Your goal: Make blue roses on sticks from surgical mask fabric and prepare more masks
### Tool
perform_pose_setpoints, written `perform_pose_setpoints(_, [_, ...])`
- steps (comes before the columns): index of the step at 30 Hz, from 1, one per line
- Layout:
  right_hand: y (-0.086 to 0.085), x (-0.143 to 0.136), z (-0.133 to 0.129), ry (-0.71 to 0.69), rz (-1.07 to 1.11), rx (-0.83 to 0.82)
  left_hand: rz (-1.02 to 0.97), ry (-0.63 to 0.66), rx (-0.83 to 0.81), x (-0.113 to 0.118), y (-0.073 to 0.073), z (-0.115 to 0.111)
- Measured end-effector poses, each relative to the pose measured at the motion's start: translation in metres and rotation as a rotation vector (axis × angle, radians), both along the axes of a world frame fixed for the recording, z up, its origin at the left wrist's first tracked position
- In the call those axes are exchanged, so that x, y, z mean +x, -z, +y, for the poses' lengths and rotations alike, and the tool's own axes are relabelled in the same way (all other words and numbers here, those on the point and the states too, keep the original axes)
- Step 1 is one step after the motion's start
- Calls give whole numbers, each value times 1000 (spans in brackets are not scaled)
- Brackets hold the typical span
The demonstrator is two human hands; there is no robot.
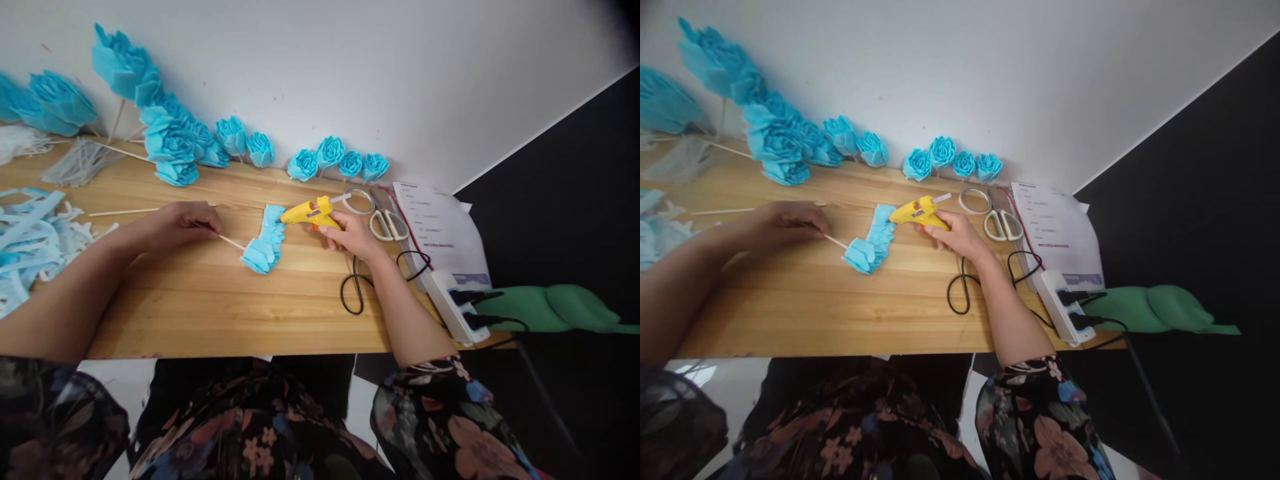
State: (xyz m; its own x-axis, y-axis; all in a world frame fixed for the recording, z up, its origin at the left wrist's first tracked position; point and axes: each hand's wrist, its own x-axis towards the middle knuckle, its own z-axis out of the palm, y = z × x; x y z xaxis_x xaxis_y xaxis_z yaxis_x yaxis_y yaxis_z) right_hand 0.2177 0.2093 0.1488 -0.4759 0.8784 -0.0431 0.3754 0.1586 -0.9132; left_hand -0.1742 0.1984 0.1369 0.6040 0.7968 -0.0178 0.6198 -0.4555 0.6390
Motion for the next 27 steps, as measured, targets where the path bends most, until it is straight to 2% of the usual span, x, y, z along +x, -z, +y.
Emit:
perform_pose_setpoints(4, [-1, 0, 0, -4, 33, -27, -29, 28, 60, 0, 1, 0])
perform_pose_setpoints(11, [5, 7, 5, 1, 255, -70, -59, 49, 81, 1, 0, -2])
perform_pose_setpoints(21, [-2, 1, 0, -34, 54, -21, 1, -1, 21, -3, 3, -2])
perform_pose_setpoints(27, [-4, -1, -2, -36, 48, -12, 19, -10, 4, -3, 3, -1])
